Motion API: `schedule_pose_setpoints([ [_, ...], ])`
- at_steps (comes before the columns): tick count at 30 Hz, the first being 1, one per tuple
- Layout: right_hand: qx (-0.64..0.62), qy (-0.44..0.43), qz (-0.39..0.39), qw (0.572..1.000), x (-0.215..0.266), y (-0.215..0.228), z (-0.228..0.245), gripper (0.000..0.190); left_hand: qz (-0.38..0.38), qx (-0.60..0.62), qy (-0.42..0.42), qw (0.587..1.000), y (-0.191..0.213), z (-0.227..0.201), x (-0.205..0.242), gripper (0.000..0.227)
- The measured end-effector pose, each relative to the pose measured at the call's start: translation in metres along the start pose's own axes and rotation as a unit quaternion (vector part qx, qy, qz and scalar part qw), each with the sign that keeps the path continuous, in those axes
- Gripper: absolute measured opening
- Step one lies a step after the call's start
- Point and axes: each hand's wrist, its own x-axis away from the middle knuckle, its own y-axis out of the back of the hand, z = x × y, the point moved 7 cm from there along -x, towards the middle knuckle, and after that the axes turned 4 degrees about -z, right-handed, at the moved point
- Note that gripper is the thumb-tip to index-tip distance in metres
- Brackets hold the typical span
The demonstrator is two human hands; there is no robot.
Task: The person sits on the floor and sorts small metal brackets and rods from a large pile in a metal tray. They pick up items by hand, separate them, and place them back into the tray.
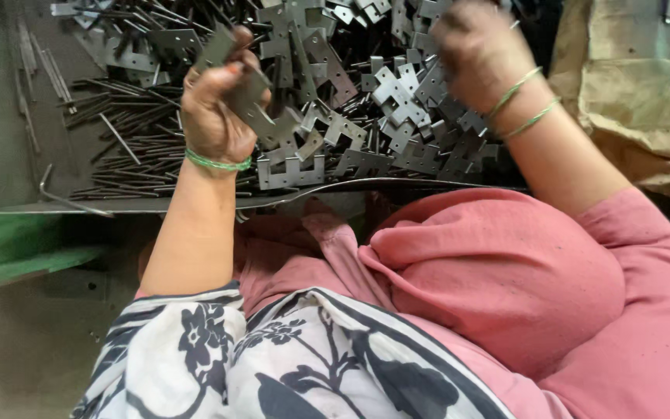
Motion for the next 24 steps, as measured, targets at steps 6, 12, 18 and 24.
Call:
schedule_pose_setpoints([
  [6, -0.044, 0.081, 0.223, 0.970, 0.011, -0.097, 0.066, 0.051, -0.146, -0.030, -0.004, 0.989, 0.032, -0.050, -0.009, 0.033],
  [12, -0.101, 0.106, 0.154, 0.977, 0.013, -0.090, 0.054, 0.035, -0.102, -0.869, 0.060, 0.481, 0.073, 0.015, -0.027, 0.051],
  [18, -0.239, -0.146, -0.080, 0.957, 0.013, -0.066, -0.006, 0.007, -0.097, -0.896, 0.039, 0.432, 0.098, 0.065, -0.034, 0.021],
  [24, -0.633, -0.384, -0.035, 0.671, 0.026, -0.020, -0.029, 0.027, -0.054, -0.836, -0.086, 0.539, 0.106, 0.040, -0.033, 0.021],
])
